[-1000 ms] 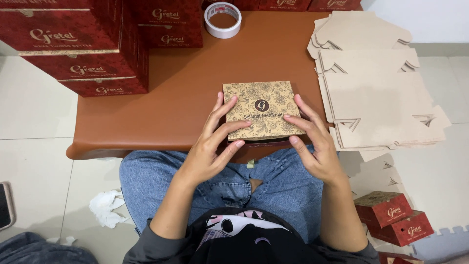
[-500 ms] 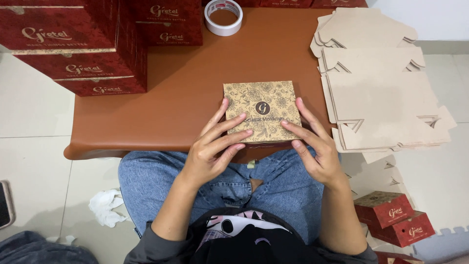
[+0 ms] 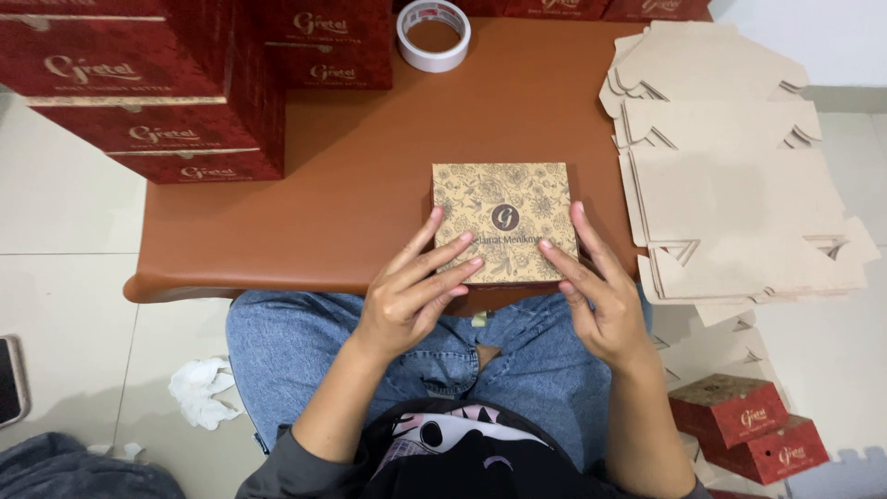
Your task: The person folds flat cardboard pieces into small rectangular boxes, tucking the flaps to secure the shape. They then place the finished boxes onto a stack of similar boxes on the table.
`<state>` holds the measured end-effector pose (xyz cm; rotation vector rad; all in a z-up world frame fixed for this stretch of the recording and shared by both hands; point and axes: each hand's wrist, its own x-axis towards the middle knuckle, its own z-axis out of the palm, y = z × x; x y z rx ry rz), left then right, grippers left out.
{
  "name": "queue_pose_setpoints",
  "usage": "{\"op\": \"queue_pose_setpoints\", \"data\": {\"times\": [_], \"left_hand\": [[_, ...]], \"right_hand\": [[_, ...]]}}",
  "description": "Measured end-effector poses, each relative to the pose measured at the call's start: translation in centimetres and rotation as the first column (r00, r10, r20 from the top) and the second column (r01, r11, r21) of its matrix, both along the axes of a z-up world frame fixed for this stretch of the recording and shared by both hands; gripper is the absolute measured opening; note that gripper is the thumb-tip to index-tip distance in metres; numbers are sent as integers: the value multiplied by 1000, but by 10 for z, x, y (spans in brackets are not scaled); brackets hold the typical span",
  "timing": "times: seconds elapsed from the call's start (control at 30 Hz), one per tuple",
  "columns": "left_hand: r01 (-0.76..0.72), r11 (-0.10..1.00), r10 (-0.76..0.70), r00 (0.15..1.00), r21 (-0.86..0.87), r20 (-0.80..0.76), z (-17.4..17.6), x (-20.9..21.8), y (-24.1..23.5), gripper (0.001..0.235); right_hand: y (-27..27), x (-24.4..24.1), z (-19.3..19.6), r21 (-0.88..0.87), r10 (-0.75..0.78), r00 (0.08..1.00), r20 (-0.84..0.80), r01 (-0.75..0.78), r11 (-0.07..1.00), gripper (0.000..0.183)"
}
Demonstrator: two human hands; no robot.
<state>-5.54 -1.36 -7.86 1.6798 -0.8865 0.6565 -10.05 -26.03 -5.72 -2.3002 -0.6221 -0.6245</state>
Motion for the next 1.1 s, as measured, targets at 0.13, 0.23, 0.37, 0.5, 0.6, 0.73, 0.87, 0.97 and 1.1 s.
{"op": "queue_pose_setpoints", "data": {"times": [0.13,0.23,0.37,0.5,0.6,0.73,0.87,0.97,1.1], "left_hand": [[-83,996,82,994,13,69,-12,-5,-2,23],[-152,988,150,986,32,66,-20,-17,-3,39],[-293,924,322,943,247,-85,-24,-33,-1,70],[-269,926,316,936,266,-152,-14,-31,5,58],[-282,937,294,955,207,-29,30,-24,12,60],[-314,938,292,944,147,151,111,-1,32,60],[-430,902,385,850,49,360,197,23,50,48],[-537,843,479,761,11,437,247,46,63,41],[-592,806,528,738,26,420,287,93,77,40]], "right_hand": [[8,-6,-9,18,-31,999,15,31,999,40],[6,-11,-32,10,-58,998,-1,58,998,60],[6,-21,-64,29,-202,978,-61,204,979,73],[24,-22,-47,195,-230,967,-112,248,949,71],[30,-11,-29,317,-234,972,-19,228,920,59],[52,17,49,429,-111,983,147,38,903,53],[82,53,142,473,-123,963,240,-5,881,48],[103,75,208,450,-94,952,290,-49,892,44],[122,110,261,403,-31,958,284,-90,911,46]]}}
